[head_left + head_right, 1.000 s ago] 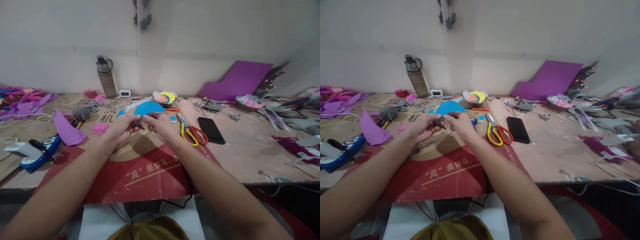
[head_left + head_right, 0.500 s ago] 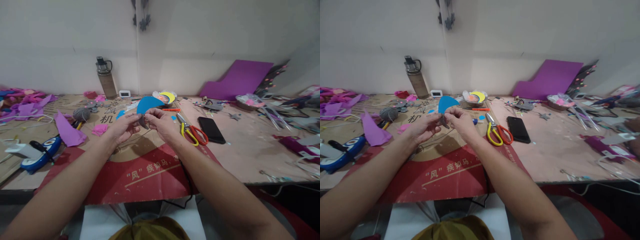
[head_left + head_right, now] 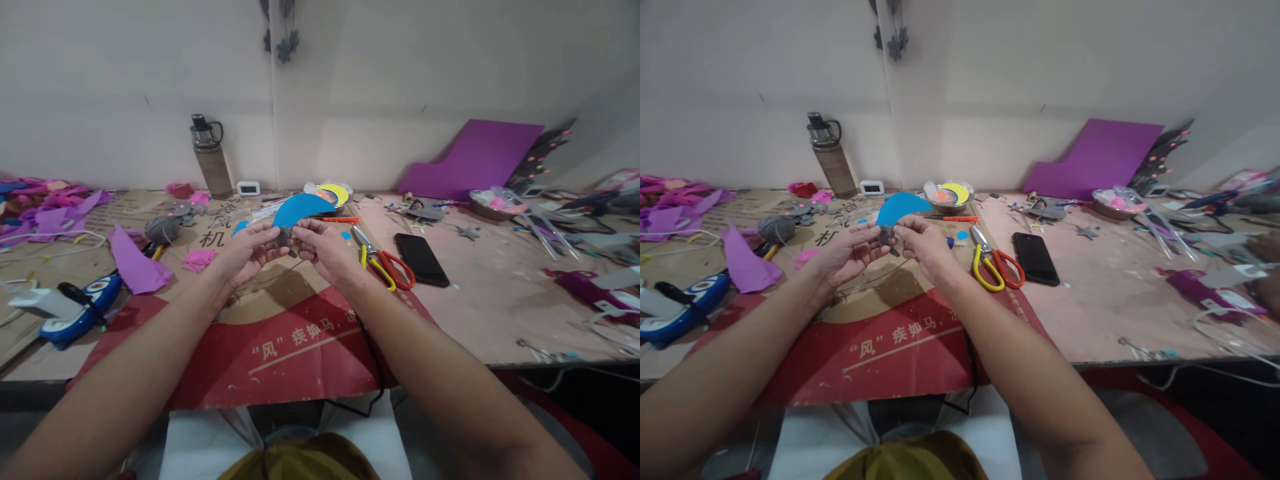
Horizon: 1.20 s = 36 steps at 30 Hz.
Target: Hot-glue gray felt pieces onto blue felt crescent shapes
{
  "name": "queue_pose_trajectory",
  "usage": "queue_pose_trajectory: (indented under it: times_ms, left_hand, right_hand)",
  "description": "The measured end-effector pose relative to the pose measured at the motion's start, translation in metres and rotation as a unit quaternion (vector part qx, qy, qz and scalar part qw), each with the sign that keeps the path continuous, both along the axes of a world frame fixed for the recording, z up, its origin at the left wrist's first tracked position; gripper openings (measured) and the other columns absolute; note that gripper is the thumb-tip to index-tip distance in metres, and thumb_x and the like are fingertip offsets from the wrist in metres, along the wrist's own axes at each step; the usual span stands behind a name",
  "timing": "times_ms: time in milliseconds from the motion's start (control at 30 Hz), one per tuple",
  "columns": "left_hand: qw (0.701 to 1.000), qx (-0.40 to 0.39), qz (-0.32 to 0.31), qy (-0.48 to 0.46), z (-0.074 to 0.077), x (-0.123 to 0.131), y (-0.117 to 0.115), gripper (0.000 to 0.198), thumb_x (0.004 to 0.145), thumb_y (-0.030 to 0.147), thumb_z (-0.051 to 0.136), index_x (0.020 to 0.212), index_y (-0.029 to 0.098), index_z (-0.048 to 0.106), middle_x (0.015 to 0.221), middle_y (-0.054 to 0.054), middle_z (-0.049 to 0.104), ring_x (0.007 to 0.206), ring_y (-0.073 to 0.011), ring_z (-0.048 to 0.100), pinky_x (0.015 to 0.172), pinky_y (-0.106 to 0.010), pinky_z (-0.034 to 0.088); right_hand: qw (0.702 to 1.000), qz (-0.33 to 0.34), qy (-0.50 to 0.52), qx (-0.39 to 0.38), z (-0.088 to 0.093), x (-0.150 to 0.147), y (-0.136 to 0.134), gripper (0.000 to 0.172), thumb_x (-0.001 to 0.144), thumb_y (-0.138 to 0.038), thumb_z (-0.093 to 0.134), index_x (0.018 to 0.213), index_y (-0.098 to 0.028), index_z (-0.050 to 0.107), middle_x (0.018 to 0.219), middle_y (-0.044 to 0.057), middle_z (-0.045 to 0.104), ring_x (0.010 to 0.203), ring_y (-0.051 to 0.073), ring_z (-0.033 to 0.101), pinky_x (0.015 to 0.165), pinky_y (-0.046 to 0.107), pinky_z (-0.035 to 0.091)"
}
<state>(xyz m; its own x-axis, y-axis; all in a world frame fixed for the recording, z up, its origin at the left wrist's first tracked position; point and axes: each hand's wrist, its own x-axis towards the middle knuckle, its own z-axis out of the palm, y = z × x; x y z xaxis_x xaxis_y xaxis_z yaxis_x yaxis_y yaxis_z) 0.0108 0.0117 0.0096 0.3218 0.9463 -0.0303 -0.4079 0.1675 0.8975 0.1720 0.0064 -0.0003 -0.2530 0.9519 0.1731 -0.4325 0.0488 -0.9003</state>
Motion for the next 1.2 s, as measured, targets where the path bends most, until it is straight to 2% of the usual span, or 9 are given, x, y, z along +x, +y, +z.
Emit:
queue_pose_trajectory:
  times_ms: [133, 300, 433, 533, 700, 867, 967, 1067, 1200]
  left_hand:
    - [1.0, 0.0, 0.007, 0.007, 0.0, 0.001, 0.0, 0.005, 0.074, 0.014, 0.068, 0.079, 0.012, 0.067, 0.077, -0.005, 0.07, 0.066, -0.0115, 0.065, 0.063, -0.023, 0.057]
    - [0.999, 0.021, 0.006, 0.031, -0.002, 0.002, 0.001, 0.013, 0.07, 0.017, 0.073, 0.082, 0.013, 0.068, 0.074, -0.003, 0.068, 0.061, -0.0084, 0.061, 0.06, -0.02, 0.054]
    - [0.992, 0.062, 0.048, 0.102, -0.004, 0.003, 0.0, 0.022, 0.067, 0.03, 0.077, 0.077, 0.014, 0.066, 0.07, -0.002, 0.065, 0.059, -0.0088, 0.059, 0.047, -0.017, 0.044]
    - [0.98, 0.089, 0.08, 0.157, -0.005, 0.004, -0.001, 0.026, 0.066, 0.034, 0.077, 0.071, 0.013, 0.064, 0.061, -0.001, 0.06, 0.052, -0.0077, 0.054, 0.044, -0.017, 0.038]
    - [0.976, 0.088, 0.102, 0.173, -0.009, 0.007, -0.001, 0.027, 0.063, 0.031, 0.08, 0.07, 0.013, 0.061, 0.06, -0.002, 0.06, 0.052, -0.0099, 0.056, 0.047, -0.021, 0.041]
    - [0.994, 0.051, 0.066, 0.073, -0.002, 0.009, -0.002, 0.013, 0.071, 0.026, 0.068, 0.07, 0.014, 0.063, 0.067, -0.004, 0.065, 0.062, -0.0135, 0.061, 0.057, -0.024, 0.049]
    - [0.997, -0.012, 0.063, 0.035, 0.007, 0.007, -0.004, 0.02, 0.078, 0.03, 0.057, 0.073, 0.013, 0.066, 0.07, -0.006, 0.067, 0.065, -0.0162, 0.062, 0.058, -0.028, 0.052]
    - [0.996, -0.021, 0.069, 0.051, 0.011, 0.005, -0.004, 0.019, 0.074, 0.033, 0.064, 0.072, 0.014, 0.067, 0.068, -0.005, 0.067, 0.062, -0.0155, 0.061, 0.056, -0.026, 0.051]
    - [0.991, 0.016, 0.091, 0.094, 0.007, 0.003, -0.002, 0.008, 0.061, 0.015, 0.074, 0.067, 0.015, 0.068, 0.065, -0.001, 0.066, 0.056, -0.0098, 0.057, 0.054, -0.02, 0.047]
  right_hand:
    - [1.0, 0.011, -0.005, 0.004, 0.0, -0.001, -0.001, 0.028, 0.064, -0.035, 0.075, 0.071, -0.018, 0.055, 0.059, -0.005, 0.053, 0.045, 0.003, 0.026, 0.044, 0.021, 0.015]
    - [1.0, 0.003, -0.016, 0.011, 0.0, -0.002, -0.002, 0.028, 0.064, -0.037, 0.074, 0.071, -0.018, 0.054, 0.062, -0.005, 0.051, 0.047, 0.003, 0.026, 0.046, 0.022, 0.017]
    - [0.998, -0.037, -0.038, 0.032, -0.001, -0.002, -0.001, 0.026, 0.067, -0.038, 0.072, 0.072, -0.019, 0.055, 0.062, -0.007, 0.043, 0.05, 0.005, 0.027, 0.047, 0.022, 0.019]
    - [0.985, -0.099, -0.116, 0.087, -0.004, -0.001, 0.001, 0.017, 0.074, -0.034, 0.065, 0.074, -0.019, 0.056, 0.065, -0.005, 0.045, 0.054, 0.007, 0.033, 0.05, 0.023, 0.025]
    - [0.926, -0.18, -0.251, 0.218, -0.005, -0.001, -0.003, 0.011, 0.083, -0.028, 0.056, 0.081, -0.019, 0.06, 0.073, -0.001, 0.054, 0.066, 0.011, 0.045, 0.063, 0.027, 0.036]
    - [0.816, -0.227, -0.394, 0.356, -0.005, -0.001, -0.007, 0.008, 0.085, -0.019, 0.054, 0.083, -0.019, 0.061, 0.079, 0.003, 0.057, 0.075, 0.015, 0.05, 0.069, 0.029, 0.038]
    - [0.767, -0.221, -0.439, 0.413, -0.01, 0.001, -0.005, 0.013, 0.088, -0.016, 0.048, 0.086, -0.019, 0.061, 0.086, 0.005, 0.057, 0.082, 0.017, 0.051, 0.073, 0.03, 0.039]
    - [0.736, -0.217, -0.477, 0.43, -0.014, 0.003, -0.004, 0.017, 0.091, -0.017, 0.044, 0.09, -0.019, 0.061, 0.09, 0.007, 0.057, 0.084, 0.018, 0.052, 0.073, 0.031, 0.04]
    - [0.724, -0.22, -0.491, 0.432, -0.014, 0.004, -0.005, 0.018, 0.093, -0.021, 0.043, 0.091, -0.019, 0.06, 0.091, 0.007, 0.058, 0.085, 0.018, 0.053, 0.073, 0.03, 0.04]
